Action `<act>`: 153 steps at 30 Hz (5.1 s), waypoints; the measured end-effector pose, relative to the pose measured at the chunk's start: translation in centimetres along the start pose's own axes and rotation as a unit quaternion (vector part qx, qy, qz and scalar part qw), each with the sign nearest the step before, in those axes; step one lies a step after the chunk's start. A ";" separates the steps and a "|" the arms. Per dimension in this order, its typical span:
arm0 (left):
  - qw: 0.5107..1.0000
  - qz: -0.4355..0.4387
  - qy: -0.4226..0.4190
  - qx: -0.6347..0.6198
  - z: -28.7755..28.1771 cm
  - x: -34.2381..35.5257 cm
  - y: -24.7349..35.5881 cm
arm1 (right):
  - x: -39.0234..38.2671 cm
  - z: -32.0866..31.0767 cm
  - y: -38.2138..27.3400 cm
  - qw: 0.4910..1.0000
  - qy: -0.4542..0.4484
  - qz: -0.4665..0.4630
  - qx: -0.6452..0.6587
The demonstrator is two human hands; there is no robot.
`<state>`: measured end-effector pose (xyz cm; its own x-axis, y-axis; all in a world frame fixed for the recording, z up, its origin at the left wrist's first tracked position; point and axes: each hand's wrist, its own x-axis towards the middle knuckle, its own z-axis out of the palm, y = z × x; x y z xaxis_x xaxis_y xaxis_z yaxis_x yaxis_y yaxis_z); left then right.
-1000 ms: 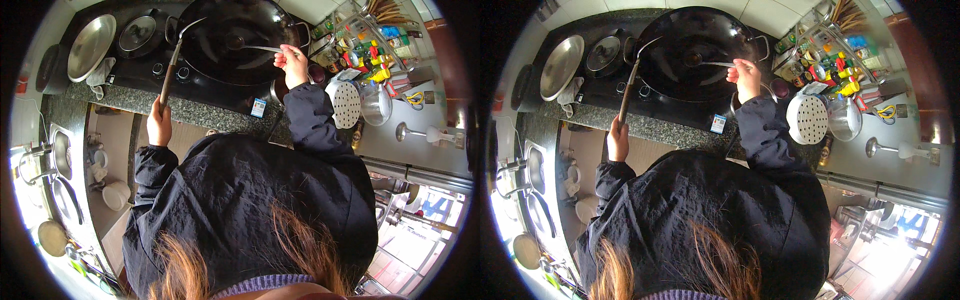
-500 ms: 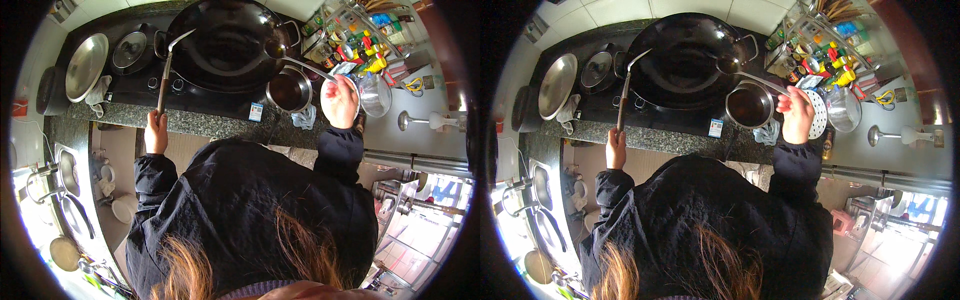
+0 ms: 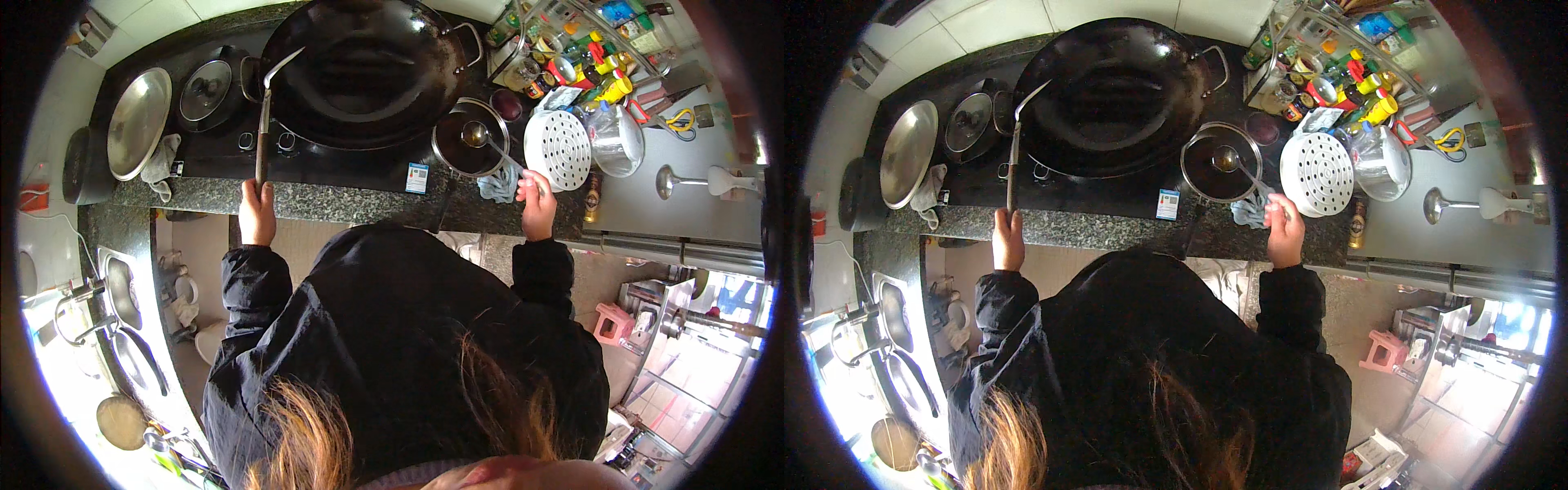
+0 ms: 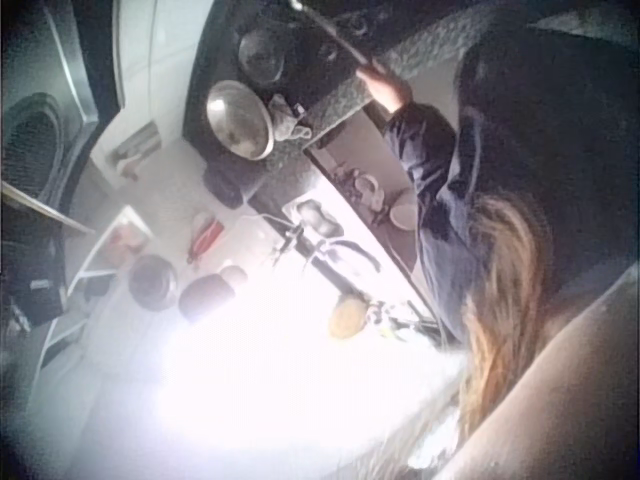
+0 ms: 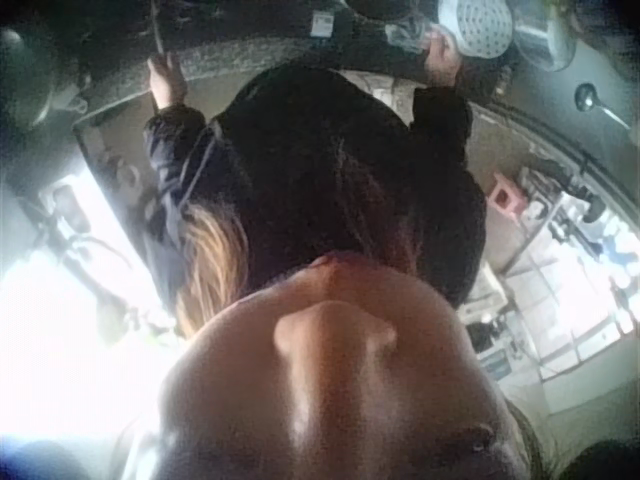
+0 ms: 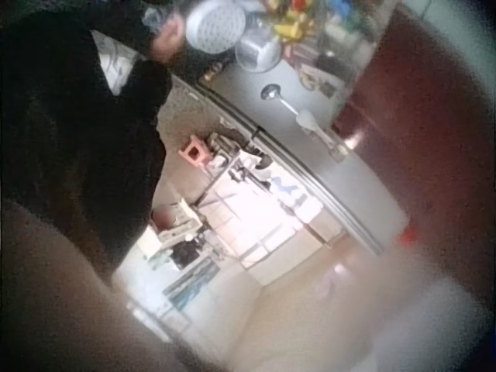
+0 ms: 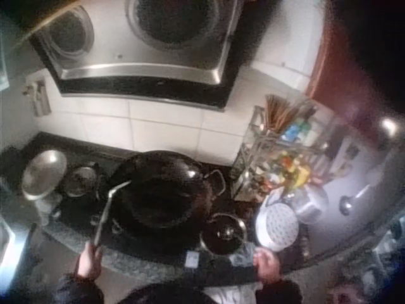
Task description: The person stands at a gas stove and uses a ladle to stir and transfer liquid between a wok and a small pot. They then move to the sink and scrub a metal lid with a sponge under running water.
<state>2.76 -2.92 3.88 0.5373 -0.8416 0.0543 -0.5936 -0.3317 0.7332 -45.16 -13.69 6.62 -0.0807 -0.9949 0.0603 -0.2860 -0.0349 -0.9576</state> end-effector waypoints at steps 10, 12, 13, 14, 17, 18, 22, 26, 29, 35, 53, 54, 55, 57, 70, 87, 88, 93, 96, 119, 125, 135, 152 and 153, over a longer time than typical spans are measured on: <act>1.000 -0.011 0.004 0.002 0.0 -0.2 0.6 | 2.3 -1.4 -2.1 0.951 0.206 0.014 0.229; 1.000 -0.008 0.006 -0.006 0.1 -0.3 0.4 | 3.8 -0.9 -3.5 0.922 0.221 0.050 0.315; 1.000 -0.007 0.005 -0.011 0.2 -0.4 0.3 | 4.6 -0.4 -4.1 0.925 0.186 0.038 0.329; 1.000 -0.007 0.004 -0.012 0.3 -0.4 0.3 | 5.4 0.7 -4.5 0.925 0.182 0.026 0.331; 1.000 -0.006 0.003 -0.014 0.3 -0.3 0.0 | 7.5 4.6 -5.4 0.948 0.040 0.017 0.316; 1.000 -0.006 0.001 -0.017 0.2 -0.3 0.0 | 8.3 6.4 -5.5 0.957 0.004 -0.006 0.290; 1.000 -0.005 0.012 -0.024 0.1 -0.4 -0.1 | 11.3 12.9 -5.5 0.978 -0.064 -0.021 0.197; 0.999 -0.023 -0.002 -0.031 -0.4 -0.4 -0.1 | 13.1 16.5 -5.1 0.990 -0.103 -0.050 0.086; 0.999 -0.036 0.002 -0.028 -0.7 -0.5 -0.1 | 13.2 17.9 -4.9 0.987 -0.131 -0.067 0.061; 0.999 -0.041 0.010 -0.018 -1.6 -0.4 0.2 | 12.4 19.3 -5.2 0.978 -0.148 0.028 0.145; 1.000 -0.013 0.025 -0.007 -2.7 0.2 2.4 | 7.9 7.5 -9.1 0.961 -0.059 0.051 0.267; 1.000 -0.012 0.021 0.012 -2.6 0.2 2.3 | 7.4 6.1 -9.3 0.961 -0.055 0.032 0.269; 1.000 -0.010 0.017 0.021 -2.7 0.3 2.2 | 7.0 4.9 -9.4 0.965 -0.022 0.036 0.258; 0.999 -0.021 0.009 0.025 -2.5 0.4 2.2 | 5.7 2.4 -9.5 0.965 -0.007 0.020 0.261; 1.000 -0.019 0.002 0.020 -2.4 0.9 2.0 | 0.2 -1.2 -0.5 0.996 0.032 0.052 0.058; 1.000 -0.013 0.002 0.015 -2.4 0.7 1.6 | 4.7 -0.5 -3.0 0.913 0.191 0.067 0.353; 1.000 -0.013 0.012 0.002 -2.3 0.7 1.5 | 5.4 0.6 -3.6 0.914 0.152 0.040 0.375; 1.000 -0.015 0.025 -0.002 -2.0 0.7 1.4 | 9.3 8.8 -5.6 0.973 -0.027 -0.006 0.231; 0.999 -0.012 0.031 0.005 -2.1 0.4 1.7 | 12.1 13.7 -5.5 0.975 -0.076 -0.050 0.202; 0.998 0.011 0.051 -0.018 -2.0 0.1 2.5 | 11.8 16.9 -7.1 0.942 -0.126 0.111 0.289; 0.999 0.012 0.044 -0.008 -1.8 0.3 2.2 | 10.1 11.4 -9.3 0.944 -0.099 0.039 0.314; 0.999 0.011 0.031 -0.021 -1.6 0.5 1.5 | 5.4 -0.2 -8.7 0.976 0.057 0.018 0.211; 1.000 -0.010 -0.001 0.009 -1.9 0.6 2.1 | 1.5 -1.7 0.6 0.984 -0.062 -0.126 -0.107; 1.000 -0.011 0.001 0.007 -1.8 0.7 1.9 | 1.7 -1.8 0.6 0.992 -0.037 -0.100 -0.065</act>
<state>3.06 -3.34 6.59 0.5504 -0.8340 0.0397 -0.5900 -0.3548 0.7252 -47.24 -15.23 6.65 0.0594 -0.9738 0.2194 -0.4101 -0.2241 -0.8841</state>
